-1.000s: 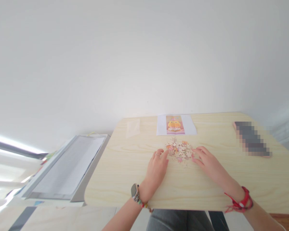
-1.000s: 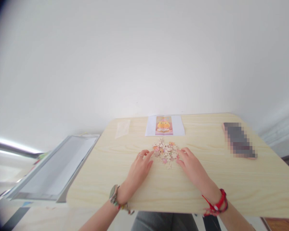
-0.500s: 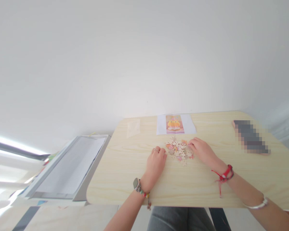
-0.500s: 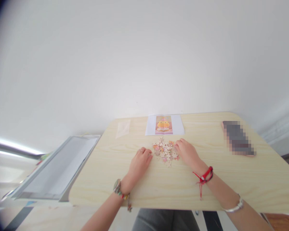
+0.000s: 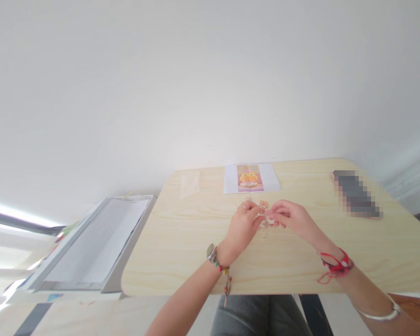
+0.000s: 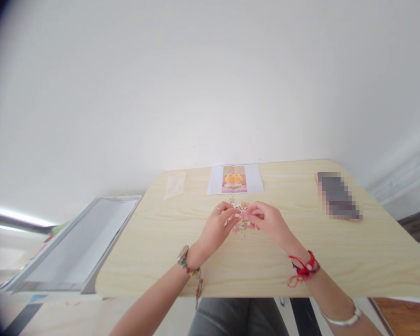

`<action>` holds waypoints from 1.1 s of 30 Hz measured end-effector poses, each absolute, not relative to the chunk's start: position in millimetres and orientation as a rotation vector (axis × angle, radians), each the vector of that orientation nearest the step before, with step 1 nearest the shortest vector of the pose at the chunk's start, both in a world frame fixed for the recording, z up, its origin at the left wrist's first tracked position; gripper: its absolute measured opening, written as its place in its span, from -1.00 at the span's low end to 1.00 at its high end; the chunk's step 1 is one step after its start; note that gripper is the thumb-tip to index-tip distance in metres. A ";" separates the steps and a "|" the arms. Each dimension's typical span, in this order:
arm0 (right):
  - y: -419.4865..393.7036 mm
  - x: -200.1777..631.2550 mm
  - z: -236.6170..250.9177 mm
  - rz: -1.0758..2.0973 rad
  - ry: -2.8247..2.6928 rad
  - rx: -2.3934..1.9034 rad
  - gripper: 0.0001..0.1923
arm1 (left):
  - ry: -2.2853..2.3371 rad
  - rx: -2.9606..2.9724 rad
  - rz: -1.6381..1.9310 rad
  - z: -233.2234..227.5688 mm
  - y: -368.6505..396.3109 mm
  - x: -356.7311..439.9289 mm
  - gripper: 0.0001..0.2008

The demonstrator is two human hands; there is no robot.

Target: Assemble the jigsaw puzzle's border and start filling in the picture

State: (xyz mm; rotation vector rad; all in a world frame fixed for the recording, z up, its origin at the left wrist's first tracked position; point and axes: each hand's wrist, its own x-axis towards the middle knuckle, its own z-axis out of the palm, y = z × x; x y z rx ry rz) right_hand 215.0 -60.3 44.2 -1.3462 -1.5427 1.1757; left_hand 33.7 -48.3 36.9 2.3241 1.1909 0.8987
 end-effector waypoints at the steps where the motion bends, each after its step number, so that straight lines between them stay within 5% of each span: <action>1: -61.4 214.2 45.5 1.177 -1.532 -1.349 -0.73 | 1.181 2.327 0.907 37.4 -47.8 36.6 -0.90; 8: -72.6 217.8 46.7 1.045 -1.530 -1.392 -0.74 | 1.160 2.330 0.936 35.7 -50.1 41.2 -0.92; 15: -78.2 229.6 39.7 0.497 -1.809 -1.387 -0.80 | 1.184 2.403 0.925 40.5 -45.3 50.9 -0.92; 23: -62.4 263.0 24.7 0.132 -2.079 -1.369 -0.71 | 1.185 2.730 0.538 33.9 -20.2 83.3 -0.87; 33: -31.2 291.6 -6.6 0.103 -2.232 -1.508 -0.72 | 1.191 2.840 0.108 29.6 -0.9 123.2 -0.82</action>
